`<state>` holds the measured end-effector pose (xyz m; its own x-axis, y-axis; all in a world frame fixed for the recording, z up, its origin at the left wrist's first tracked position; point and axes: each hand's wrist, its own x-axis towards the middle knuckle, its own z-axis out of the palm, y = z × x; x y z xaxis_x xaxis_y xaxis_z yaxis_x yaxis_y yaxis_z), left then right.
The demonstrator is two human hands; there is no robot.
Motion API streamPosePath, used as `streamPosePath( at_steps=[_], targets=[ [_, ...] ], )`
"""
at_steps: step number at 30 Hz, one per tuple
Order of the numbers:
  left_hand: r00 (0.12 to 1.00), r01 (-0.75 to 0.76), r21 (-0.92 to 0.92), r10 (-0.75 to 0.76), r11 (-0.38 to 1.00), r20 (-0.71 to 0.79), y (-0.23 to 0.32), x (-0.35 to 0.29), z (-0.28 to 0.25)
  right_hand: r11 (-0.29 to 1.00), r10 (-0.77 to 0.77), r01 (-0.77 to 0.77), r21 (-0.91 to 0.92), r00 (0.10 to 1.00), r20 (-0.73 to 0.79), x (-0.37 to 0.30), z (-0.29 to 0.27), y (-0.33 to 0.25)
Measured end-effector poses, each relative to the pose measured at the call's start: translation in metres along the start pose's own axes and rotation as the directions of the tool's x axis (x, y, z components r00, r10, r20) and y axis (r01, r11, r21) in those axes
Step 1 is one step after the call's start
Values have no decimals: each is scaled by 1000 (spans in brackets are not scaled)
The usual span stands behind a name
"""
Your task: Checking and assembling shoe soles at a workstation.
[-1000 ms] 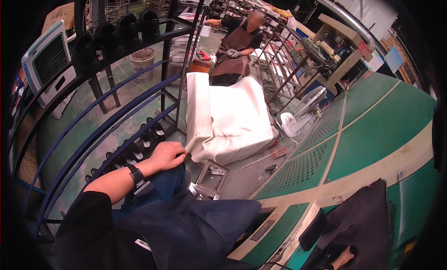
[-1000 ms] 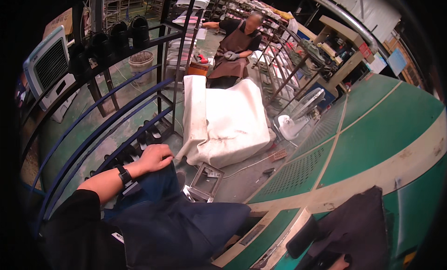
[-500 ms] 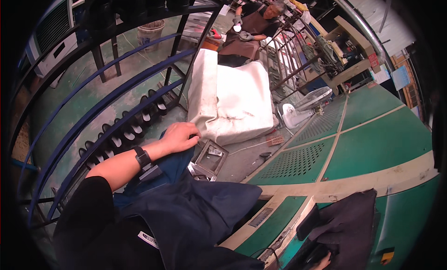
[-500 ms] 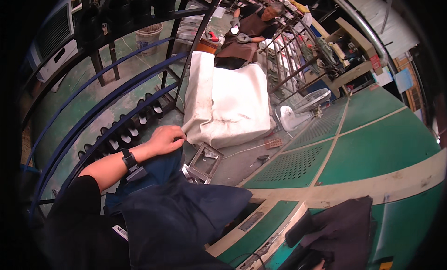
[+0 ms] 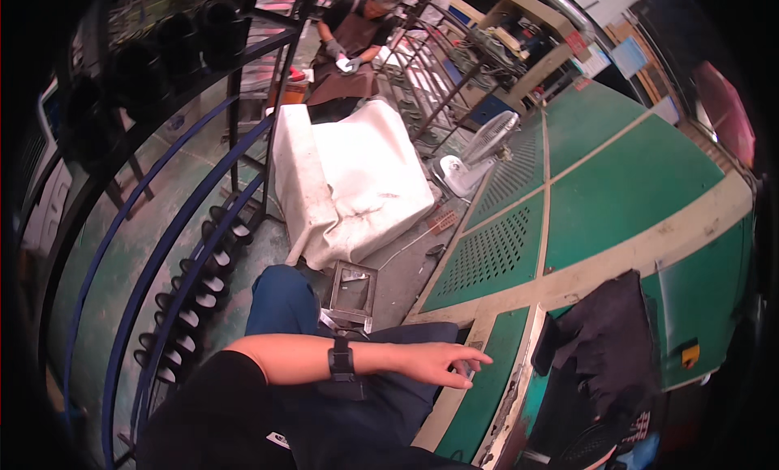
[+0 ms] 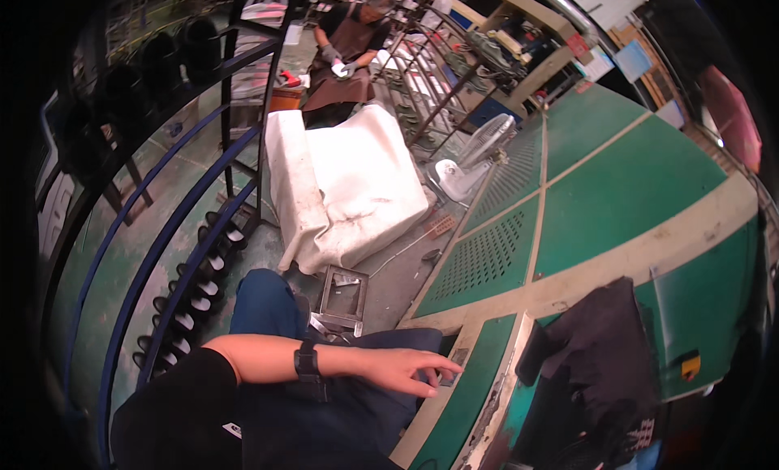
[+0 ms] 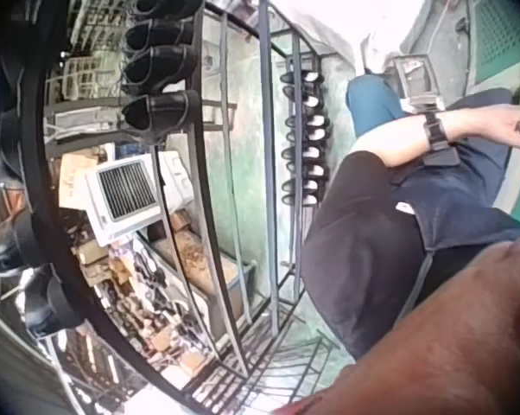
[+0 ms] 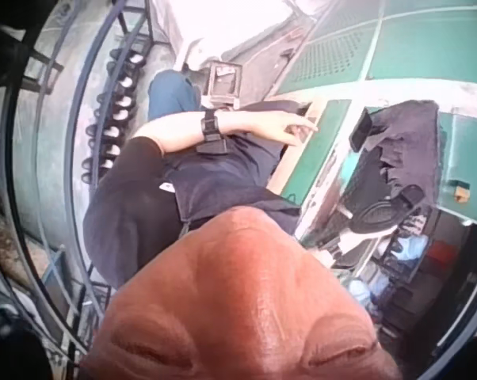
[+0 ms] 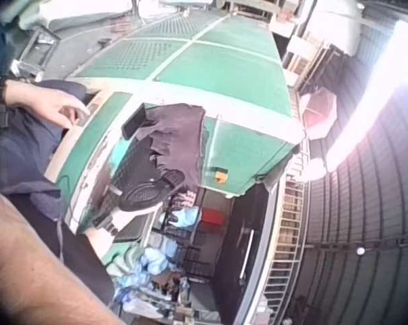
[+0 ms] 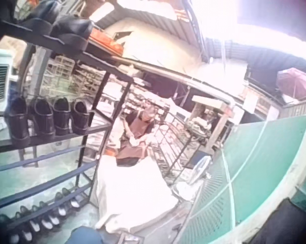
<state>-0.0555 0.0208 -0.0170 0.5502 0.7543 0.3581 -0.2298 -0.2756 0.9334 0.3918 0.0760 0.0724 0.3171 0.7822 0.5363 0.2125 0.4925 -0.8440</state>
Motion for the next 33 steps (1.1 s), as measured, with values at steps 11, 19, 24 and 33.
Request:
streamPosePath(
  at_steps=[11, 19, 24, 33],
  targets=[
    [904, 224, -884, -426, 411, 31, -24, -81, 39, 548, 432, -723, 419, 674, 599, -135, 209, 18],
    [782, -78, -992, -611, 99, -123, -100, -156, 12, 116, 723, -989, 88, 145, 676, -210, 326, 184],
    [785, -163, -987, -606, 1, -130, -90, -181, 13, 43, 716, -998, 50, 66, 694, -226, 335, 153],
    [232, 176, -881, -888, 439, -396, -51, -143, 1, 195, 537, -981, 11, 116, 836, -224, 337, 160]
  ],
)
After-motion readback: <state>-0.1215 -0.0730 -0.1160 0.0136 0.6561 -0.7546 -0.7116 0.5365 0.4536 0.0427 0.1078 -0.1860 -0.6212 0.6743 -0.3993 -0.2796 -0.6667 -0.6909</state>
